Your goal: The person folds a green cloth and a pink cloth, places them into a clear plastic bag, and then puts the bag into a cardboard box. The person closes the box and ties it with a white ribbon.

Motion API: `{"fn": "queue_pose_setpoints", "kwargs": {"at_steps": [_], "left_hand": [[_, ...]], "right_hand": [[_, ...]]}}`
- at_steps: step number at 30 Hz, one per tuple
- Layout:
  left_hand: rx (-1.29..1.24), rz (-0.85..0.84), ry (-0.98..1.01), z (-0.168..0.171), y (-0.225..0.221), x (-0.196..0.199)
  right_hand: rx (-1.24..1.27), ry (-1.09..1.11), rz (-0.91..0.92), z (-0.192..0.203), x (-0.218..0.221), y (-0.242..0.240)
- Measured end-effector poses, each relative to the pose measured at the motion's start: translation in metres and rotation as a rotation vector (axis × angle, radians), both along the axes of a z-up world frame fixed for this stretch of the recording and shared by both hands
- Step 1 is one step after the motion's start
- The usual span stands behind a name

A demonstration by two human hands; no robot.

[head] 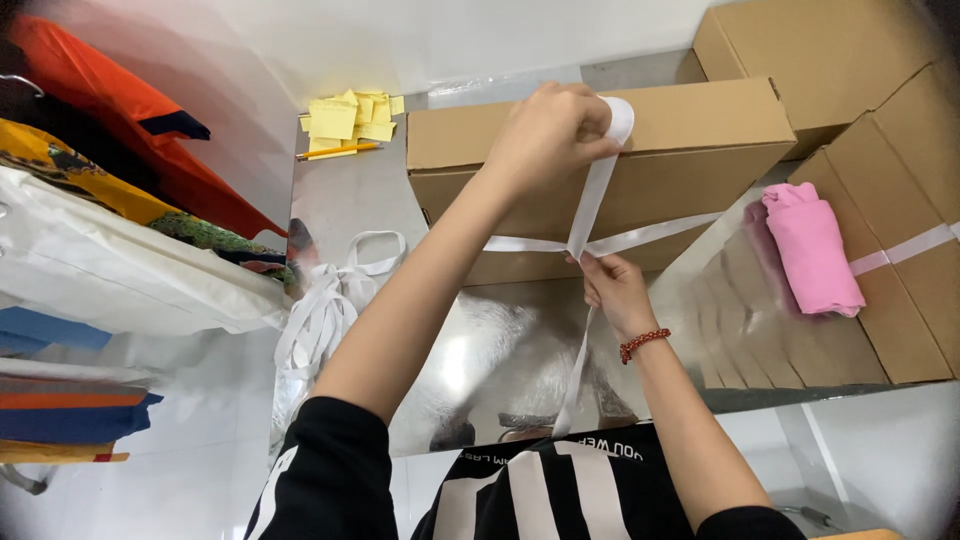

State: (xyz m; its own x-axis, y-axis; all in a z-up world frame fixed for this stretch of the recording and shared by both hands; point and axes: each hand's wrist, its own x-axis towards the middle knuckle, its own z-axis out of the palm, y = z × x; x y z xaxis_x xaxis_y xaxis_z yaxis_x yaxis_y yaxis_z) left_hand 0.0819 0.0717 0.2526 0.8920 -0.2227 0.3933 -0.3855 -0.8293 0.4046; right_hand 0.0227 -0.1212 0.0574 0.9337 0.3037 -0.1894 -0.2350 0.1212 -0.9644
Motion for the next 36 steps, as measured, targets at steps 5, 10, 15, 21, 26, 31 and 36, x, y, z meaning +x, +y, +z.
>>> {"fn": "queue_pose_setpoints", "kwargs": {"at_steps": [5,10,15,21,26,31,36], "left_hand": [[-0.247,-0.035,-0.019,-0.023,0.012,0.028],[-0.198,0.041,-0.019,-0.032,0.016,0.033],[-0.302,0.059,0.08,-0.018,0.018,0.024],[-0.308,0.096,0.103,-0.025,0.024,0.028],[-0.334,0.117,0.11,-0.019,0.017,0.019],[-0.224,0.127,-0.042,-0.021,0.014,0.015],[0.006,0.126,0.014,-0.03,0.011,0.019]], "right_hand": [[-0.102,-0.068,-0.038,-0.009,0.0,-0.008],[-0.435,-0.19,0.073,-0.001,-0.006,-0.016],[-0.327,-0.037,0.152,-0.009,-0.004,-0.006],[-0.133,0.176,0.106,-0.038,0.014,0.016],[-0.079,0.21,0.038,-0.07,0.03,0.024],[-0.137,0.086,-0.024,-0.074,0.019,0.028],[-0.133,0.01,0.019,-0.096,0.017,0.03]]}}
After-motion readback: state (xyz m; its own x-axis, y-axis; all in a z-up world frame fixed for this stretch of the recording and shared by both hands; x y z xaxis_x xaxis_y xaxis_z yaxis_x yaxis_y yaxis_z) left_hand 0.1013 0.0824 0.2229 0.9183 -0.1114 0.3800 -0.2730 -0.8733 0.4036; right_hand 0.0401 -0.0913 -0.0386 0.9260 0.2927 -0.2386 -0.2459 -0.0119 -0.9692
